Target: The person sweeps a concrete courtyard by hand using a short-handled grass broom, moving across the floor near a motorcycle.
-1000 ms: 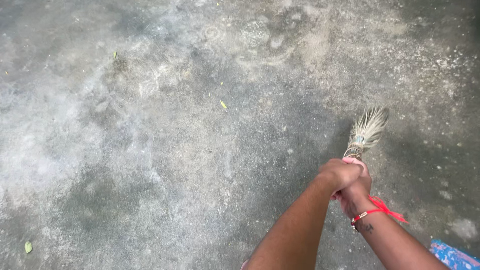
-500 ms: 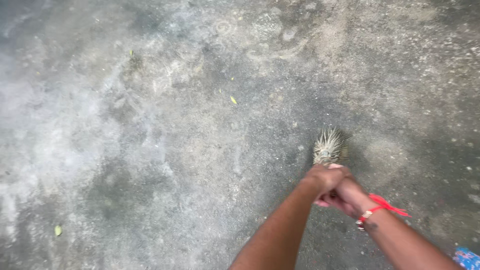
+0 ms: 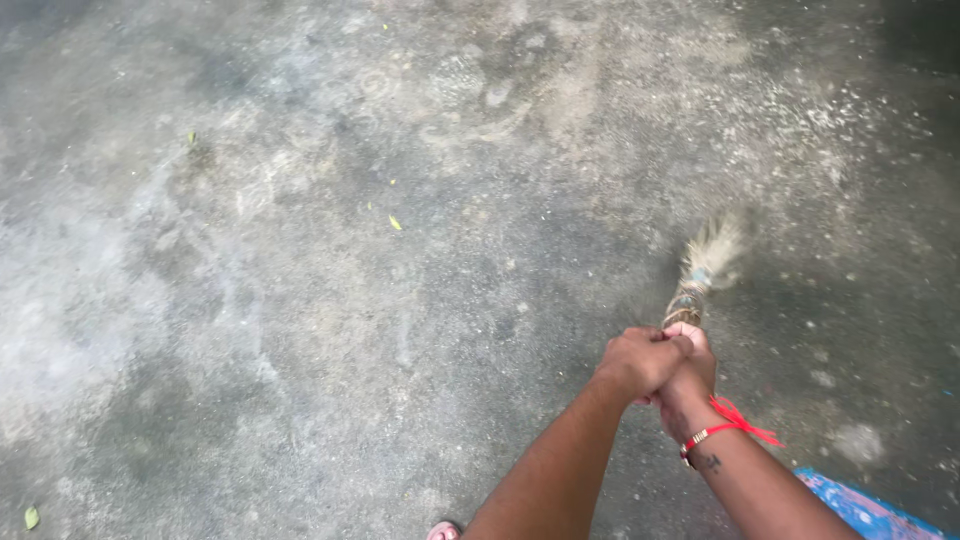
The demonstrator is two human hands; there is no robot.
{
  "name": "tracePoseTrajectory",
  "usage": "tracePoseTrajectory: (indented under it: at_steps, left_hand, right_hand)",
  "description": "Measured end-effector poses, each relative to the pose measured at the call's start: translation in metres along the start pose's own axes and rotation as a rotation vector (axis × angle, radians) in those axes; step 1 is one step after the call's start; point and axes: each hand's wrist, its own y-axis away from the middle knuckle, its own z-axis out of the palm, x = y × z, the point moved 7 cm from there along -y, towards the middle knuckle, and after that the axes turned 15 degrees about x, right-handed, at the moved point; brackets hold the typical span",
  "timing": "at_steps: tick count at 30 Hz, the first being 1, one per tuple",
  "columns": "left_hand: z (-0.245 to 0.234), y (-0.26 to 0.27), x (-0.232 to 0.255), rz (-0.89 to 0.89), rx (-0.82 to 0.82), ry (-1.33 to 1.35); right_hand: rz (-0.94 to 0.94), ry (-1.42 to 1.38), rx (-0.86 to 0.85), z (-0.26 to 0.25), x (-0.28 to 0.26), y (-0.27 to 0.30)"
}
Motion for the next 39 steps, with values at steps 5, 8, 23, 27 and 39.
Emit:
tracePoseTrajectory:
  at_steps: [5, 8, 23, 27, 39]
  left_hand:
    - [0.015, 0.005, 0.009, -0.051, -0.021, -0.137]
    - [0.018, 0.006, -0.004, -0.084, -0.024, -0.118]
    - [0.040, 0.052, 0.039, 0.207, 0.166, -0.090]
    - [0.074, 0.049, 0.034, 0.072, 0.010, -0.120]
    - [0.173, 0.023, -0.009, 0.138, -0.165, -0.348]
  right_hand:
    - [0.213, 0.055, 0.037, -0.015, 0.018, -0.013]
    - [0.334, 0.061, -0.109, -0.017, 0.039, -0.014]
    - [0.111, 0.175, -0.055, -0.074, -0.014, -0.010]
    - [-0.050, -0.067, 0.042, -0.101, -0.003, -0.034]
    - [0.308, -0.624, 0.073, -0.165, 0.145, -0.110]
